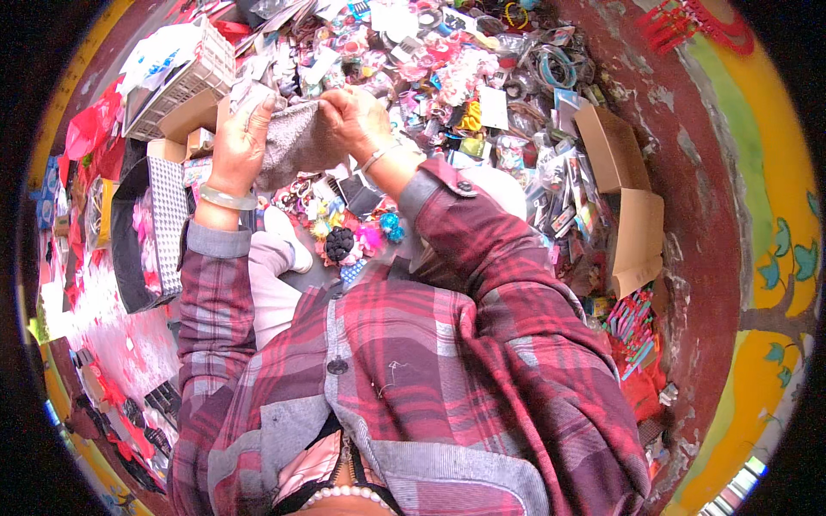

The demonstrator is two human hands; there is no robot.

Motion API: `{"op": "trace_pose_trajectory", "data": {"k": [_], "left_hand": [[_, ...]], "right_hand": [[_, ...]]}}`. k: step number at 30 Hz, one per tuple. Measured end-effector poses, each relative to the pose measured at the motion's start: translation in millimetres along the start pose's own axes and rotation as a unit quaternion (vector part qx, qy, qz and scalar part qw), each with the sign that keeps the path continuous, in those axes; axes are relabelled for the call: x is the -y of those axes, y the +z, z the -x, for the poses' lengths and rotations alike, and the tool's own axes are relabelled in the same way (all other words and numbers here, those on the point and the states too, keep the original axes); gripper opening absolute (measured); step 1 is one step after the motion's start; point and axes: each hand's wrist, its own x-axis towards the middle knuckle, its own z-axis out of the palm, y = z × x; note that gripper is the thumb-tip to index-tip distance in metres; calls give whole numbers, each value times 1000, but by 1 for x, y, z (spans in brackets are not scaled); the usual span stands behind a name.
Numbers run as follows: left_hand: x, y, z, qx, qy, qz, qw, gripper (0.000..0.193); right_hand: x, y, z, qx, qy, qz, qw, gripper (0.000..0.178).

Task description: The person sits on the floor and wipes various small items, including packaged goods and a hair clip, with a cloth. They handle each item individually, cleaning it before placing it into a nearby crate.

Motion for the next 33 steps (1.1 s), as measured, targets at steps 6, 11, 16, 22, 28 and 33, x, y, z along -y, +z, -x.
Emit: {"op": "trace_pose_trajectory", "data": {"k": [6, 11, 16, 22, 28, 33], "left_hand": [[-38, 25, -7, -4, -10, 38, 999, 33], [-60, 67, 33, 183, 38, -4, 982, 40], [-67, 52, 35, 128, 32, 138, 982, 45], [96, 74, 3, -1, -129, -5, 992, 22], [249, 189, 102, 276, -329, -136, 893, 28], [325, 249, 212, 159, -604, -3, 781, 41]], "right_hand": [[-43, 57, 54, 53, 322, -84, 941, 33], [-75, 84, 87, 93, 463, -236, 849, 40], [-88, 32, 60, -5, 402, -270, 875, 40], [-109, -56, 31, -111, 364, -290, 878, 41], [-132, -106, 30, -158, 382, -280, 866, 41], [-149, -106, 29, -149, 401, -286, 858, 41]]}}
